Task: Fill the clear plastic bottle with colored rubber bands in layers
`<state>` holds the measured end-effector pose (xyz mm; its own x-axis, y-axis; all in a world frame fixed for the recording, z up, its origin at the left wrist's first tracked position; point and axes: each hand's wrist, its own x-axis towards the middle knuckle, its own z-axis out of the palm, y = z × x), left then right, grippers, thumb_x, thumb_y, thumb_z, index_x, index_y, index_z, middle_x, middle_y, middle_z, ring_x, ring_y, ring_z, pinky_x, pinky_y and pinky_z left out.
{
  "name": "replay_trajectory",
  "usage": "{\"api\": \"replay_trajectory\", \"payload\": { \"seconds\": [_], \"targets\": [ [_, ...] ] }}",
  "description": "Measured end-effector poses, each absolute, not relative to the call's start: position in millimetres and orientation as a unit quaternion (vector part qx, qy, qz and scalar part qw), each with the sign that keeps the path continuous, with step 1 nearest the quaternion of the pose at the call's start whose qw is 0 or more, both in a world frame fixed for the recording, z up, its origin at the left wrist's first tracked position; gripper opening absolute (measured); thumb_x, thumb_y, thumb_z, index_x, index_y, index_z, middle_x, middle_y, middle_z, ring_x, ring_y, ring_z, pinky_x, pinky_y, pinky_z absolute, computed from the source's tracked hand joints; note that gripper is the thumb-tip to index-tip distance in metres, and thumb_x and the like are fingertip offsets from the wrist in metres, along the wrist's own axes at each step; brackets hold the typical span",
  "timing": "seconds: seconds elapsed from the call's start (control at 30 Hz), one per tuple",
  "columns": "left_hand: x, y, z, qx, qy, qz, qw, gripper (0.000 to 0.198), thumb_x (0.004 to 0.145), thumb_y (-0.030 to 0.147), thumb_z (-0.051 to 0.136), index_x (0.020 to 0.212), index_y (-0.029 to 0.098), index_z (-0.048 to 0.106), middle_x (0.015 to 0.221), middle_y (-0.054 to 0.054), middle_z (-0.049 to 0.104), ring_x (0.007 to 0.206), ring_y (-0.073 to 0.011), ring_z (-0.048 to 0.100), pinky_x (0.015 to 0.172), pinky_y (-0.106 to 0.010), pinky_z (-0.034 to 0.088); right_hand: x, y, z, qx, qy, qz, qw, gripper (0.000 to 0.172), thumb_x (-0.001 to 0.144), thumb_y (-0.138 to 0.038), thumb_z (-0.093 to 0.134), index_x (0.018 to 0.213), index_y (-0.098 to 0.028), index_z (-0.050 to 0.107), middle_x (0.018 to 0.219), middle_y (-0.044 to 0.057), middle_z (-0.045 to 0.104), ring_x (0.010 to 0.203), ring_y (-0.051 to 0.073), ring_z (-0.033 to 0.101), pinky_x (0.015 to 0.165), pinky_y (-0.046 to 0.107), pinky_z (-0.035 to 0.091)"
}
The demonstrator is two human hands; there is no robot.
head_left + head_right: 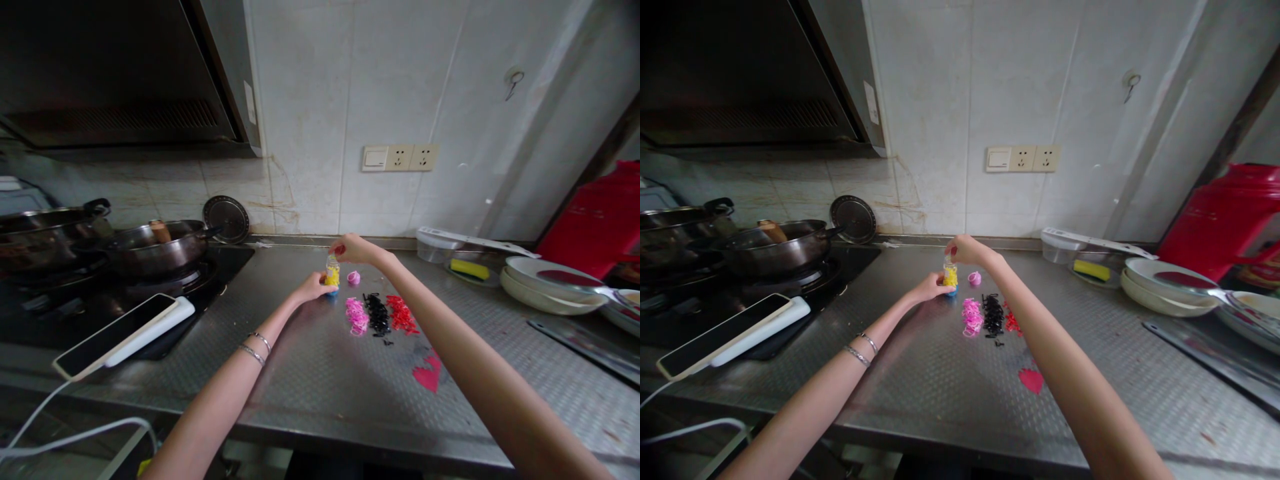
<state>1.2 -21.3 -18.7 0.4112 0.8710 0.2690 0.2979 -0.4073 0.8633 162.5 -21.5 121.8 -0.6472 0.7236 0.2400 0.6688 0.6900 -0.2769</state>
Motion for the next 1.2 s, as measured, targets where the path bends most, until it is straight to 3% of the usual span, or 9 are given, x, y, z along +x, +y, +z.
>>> {"api": "replay_trajectory", "payload": {
  "seconds": [0.3, 0.67, 0.87, 1.2],
  "targets": [
    [3, -20, -18, 0.742, 0.403, 0.375, 0.384, 0.033, 0.065, 0.023, 0.065, 0.095, 0.01, 0.059, 0.094, -0.008, 0.065, 0.083, -0.0171, 0.059, 0.078, -0.029, 0.045, 184, -31, 112, -0.394, -0.889, 0.076, 0.22, 0.032, 0.063, -0.01, 0.053, 0.092, -0.011, 0.067, 0.08, 0.006, 0.066, 0.067, 0.012, 0.056, 0.061, 0.02, 0.042],
    [2, -18, -18, 0.733, 0.396, 0.387, 0.394, 0.035, 0.064, 0.023, 0.068, 0.095, 0.009, 0.059, 0.096, -0.009, 0.065, 0.086, -0.018, 0.06, 0.082, -0.031, 0.044, 234, -82, 42, -0.379, -0.906, 0.16, 0.102, 0.023, 0.066, -0.022, 0.056, 0.086, -0.016, 0.067, 0.081, 0.005, 0.065, 0.069, 0.014, 0.056, 0.061, 0.021, 0.038],
    [2, -19, -18, 0.727, 0.402, 0.387, 0.4, 0.033, 0.064, 0.023, 0.067, 0.093, 0.009, 0.06, 0.094, -0.008, 0.066, 0.083, -0.0169, 0.06, 0.081, -0.031, 0.045, 235, -87, 31, -0.413, -0.899, 0.135, 0.064, 0.044, 0.059, -0.041, 0.066, 0.097, -0.019, 0.063, 0.091, 0.007, 0.063, 0.075, 0.017, 0.056, 0.06, 0.022, 0.036],
    [1, -19, -18, 0.734, 0.409, 0.378, 0.389, 0.034, 0.065, 0.025, 0.066, 0.094, 0.008, 0.06, 0.094, -0.009, 0.065, 0.084, -0.0174, 0.06, 0.08, -0.031, 0.045, 227, -92, 23, -0.434, -0.895, 0.096, 0.05, 0.021, 0.065, -0.029, 0.06, 0.084, -0.021, 0.065, 0.081, 0.004, 0.065, 0.07, 0.015, 0.056, 0.055, 0.022, 0.031]
  ]
}}
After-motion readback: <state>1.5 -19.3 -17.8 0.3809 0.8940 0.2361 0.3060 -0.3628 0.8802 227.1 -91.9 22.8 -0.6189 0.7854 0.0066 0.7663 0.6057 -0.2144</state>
